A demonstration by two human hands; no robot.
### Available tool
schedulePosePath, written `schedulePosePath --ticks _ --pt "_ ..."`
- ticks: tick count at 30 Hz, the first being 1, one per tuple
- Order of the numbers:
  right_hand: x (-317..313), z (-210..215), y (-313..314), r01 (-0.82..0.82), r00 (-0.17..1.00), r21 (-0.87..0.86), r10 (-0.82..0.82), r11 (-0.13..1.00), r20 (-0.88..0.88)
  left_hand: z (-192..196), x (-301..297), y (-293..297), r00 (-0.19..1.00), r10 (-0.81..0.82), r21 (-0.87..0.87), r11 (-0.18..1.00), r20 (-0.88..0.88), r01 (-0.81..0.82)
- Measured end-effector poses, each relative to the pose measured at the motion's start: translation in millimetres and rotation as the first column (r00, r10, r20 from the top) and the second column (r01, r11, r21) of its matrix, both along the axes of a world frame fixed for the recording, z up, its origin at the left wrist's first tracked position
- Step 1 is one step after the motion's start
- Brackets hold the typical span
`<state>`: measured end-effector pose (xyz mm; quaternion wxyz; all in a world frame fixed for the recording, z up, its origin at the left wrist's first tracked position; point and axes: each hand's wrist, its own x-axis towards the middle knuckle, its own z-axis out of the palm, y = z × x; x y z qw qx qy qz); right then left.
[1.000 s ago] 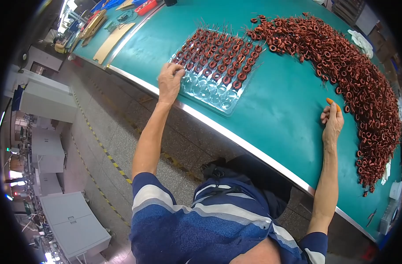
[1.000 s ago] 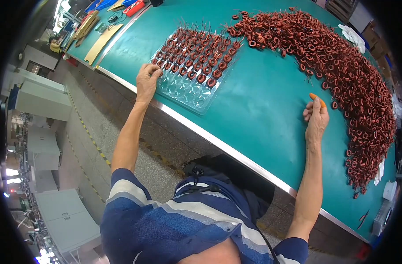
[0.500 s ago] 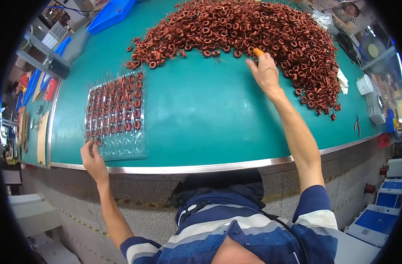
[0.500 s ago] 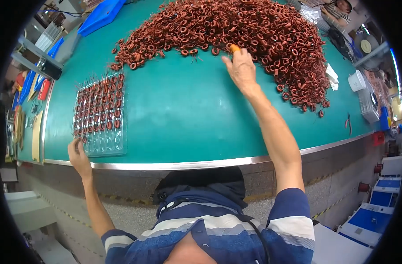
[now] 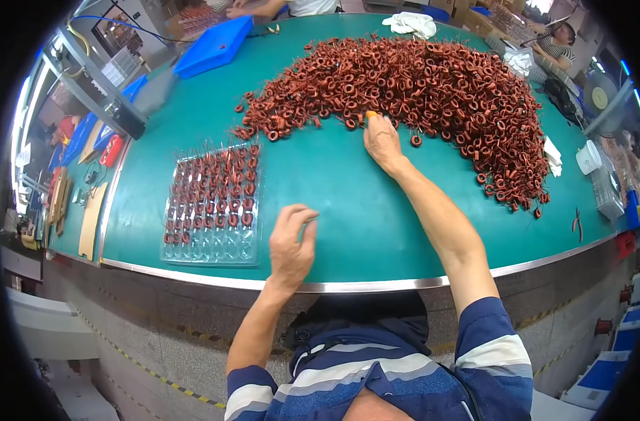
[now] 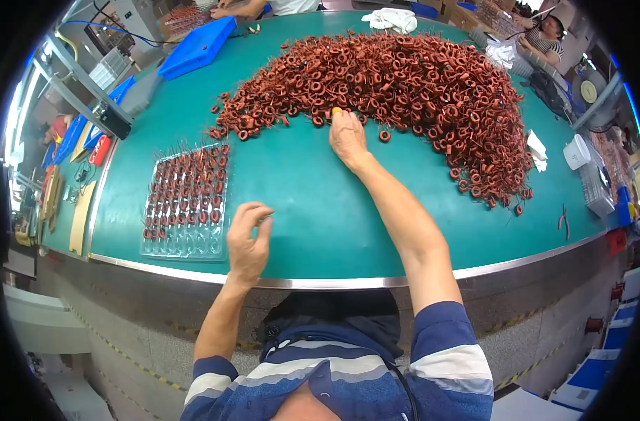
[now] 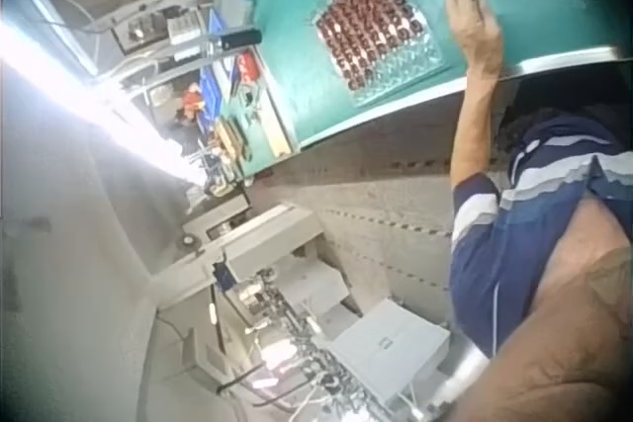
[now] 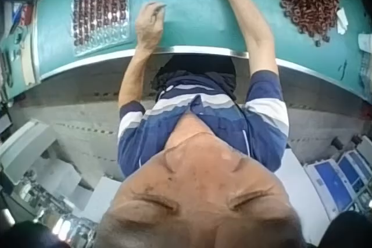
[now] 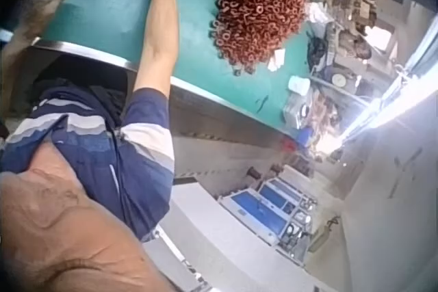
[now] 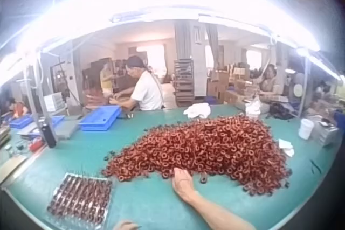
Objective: Manually assembling copper-wire inductors into a plastic sorting tray and trimming excess wires.
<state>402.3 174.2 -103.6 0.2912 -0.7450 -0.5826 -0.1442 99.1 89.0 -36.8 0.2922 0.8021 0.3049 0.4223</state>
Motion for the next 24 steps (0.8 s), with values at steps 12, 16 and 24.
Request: schedulePosePath --ticks 12,16,24 --pt "-37.9 51.3 -115.0 -0.270 0.718 0.202 0.336 0.942 -0.610 -42.7 124.2 52.9 0.862 -0.301 -0.594 0.629 0.408 0.501" --pt "-28.4 50.7 -128.6 -0.271 0.079 0.306 0.337 0.913 -0.938 -31.8 127.6 42.7 0.817 -0.372 -0.606 0.548 0.440 0.577" --pt "-7.1 38.5 -129.8 -0.180 0.121 0.264 0.287 0.948 -0.950 -23.9 156.7 25.2 0.843 -0.389 -0.466 0.707 0.372 0.532"
